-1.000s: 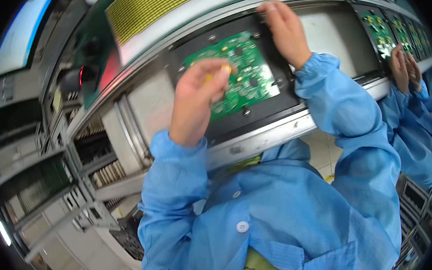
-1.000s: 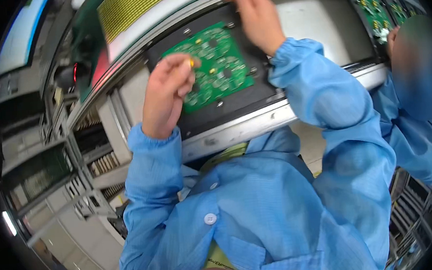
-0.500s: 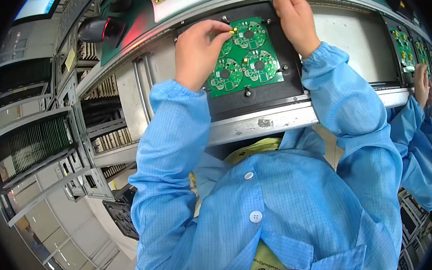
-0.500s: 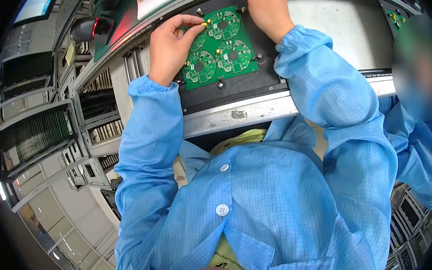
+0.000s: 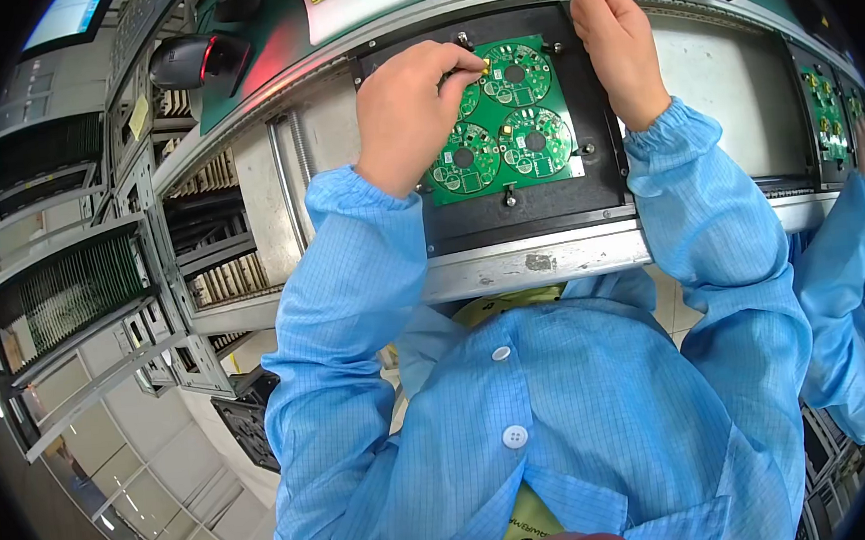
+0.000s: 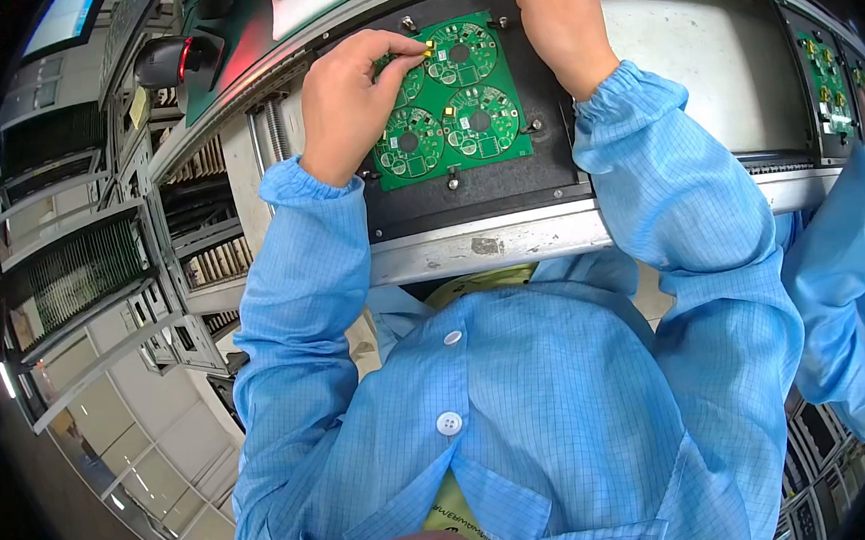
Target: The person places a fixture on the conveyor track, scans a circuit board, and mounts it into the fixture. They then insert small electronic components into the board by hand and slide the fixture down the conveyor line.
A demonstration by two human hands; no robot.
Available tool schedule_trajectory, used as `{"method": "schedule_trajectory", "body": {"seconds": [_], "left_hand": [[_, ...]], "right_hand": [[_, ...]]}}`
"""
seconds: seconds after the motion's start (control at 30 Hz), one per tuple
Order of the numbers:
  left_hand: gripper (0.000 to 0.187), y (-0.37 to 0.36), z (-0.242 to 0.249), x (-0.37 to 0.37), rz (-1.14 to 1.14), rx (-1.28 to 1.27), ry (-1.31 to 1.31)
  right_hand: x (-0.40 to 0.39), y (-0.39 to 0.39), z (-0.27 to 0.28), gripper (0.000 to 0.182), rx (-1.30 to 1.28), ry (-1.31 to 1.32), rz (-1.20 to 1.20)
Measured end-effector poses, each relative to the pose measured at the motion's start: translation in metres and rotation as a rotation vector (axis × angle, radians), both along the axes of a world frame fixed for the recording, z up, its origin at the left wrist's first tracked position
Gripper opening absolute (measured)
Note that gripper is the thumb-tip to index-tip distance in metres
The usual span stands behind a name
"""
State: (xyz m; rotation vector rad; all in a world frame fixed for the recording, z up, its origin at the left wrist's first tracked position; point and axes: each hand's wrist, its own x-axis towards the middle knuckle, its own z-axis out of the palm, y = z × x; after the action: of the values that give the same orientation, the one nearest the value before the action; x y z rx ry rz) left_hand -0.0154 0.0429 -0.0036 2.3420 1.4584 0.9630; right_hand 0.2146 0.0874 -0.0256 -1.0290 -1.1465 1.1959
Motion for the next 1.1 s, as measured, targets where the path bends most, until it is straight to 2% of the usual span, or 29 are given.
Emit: {"method": "schedule_trajectory", "body": {"seconds": [0.17, 0.27, 0.37, 0.47, 0.57, 0.77, 0.87, 0.97, 1.07, 1.1], "left_hand": [[0.011, 0.0, -0.006, 0.002, -0.015, 0.032, -0.023], [0.011, 0.002, -0.008, 0.001, -0.04, 0.068, -0.013], [0.011, 0.0, -0.007, 0.002, -0.036, 0.077, 0.006], [0.011, 0.001, -0.007, 0.002, -0.034, 0.063, -0.01], [0.012, 0.005, -0.007, -0.001, -0.067, 0.05, 0.007], [0.013, 0.014, -0.005, -0.005, -0.131, 0.029, 0.029], [0.012, 0.005, -0.004, 0.0, -0.095, 0.072, 0.072], [0.014, 0.006, -0.007, 0.001, -0.091, 0.105, 0.102], [0.023, 0.005, -0.007, -0.002, -0.079, 0.08, 0.049], [0.027, 0.005, -0.004, -0.002, -0.072, 0.066, 0.022]], "right_hand": [[0.002, 0.0, -0.002, 0.031, -0.009, -0.002, 0.012], [-0.006, -0.005, 0.006, 0.026, 0.011, -0.108, -0.06], [-0.005, -0.007, 0.011, 0.03, -0.122, 0.064, -0.024], [-0.002, -0.01, 0.023, 0.031, -0.099, 0.095, 0.08], [-0.003, -0.016, 0.038, 0.033, -0.219, 0.115, 0.124], [0.002, -0.016, 0.033, 0.033, -0.245, 0.197, 0.204], [-0.003, -0.018, 0.038, 0.03, -0.27, 0.071, 0.176], [-0.009, -0.021, 0.033, 0.032, -0.137, -0.214, 0.085], [0.001, -0.017, 0.024, 0.034, -0.113, -0.232, 0.207], [0.006, -0.012, 0.023, 0.034, -0.092, -0.218, 0.181]]}}
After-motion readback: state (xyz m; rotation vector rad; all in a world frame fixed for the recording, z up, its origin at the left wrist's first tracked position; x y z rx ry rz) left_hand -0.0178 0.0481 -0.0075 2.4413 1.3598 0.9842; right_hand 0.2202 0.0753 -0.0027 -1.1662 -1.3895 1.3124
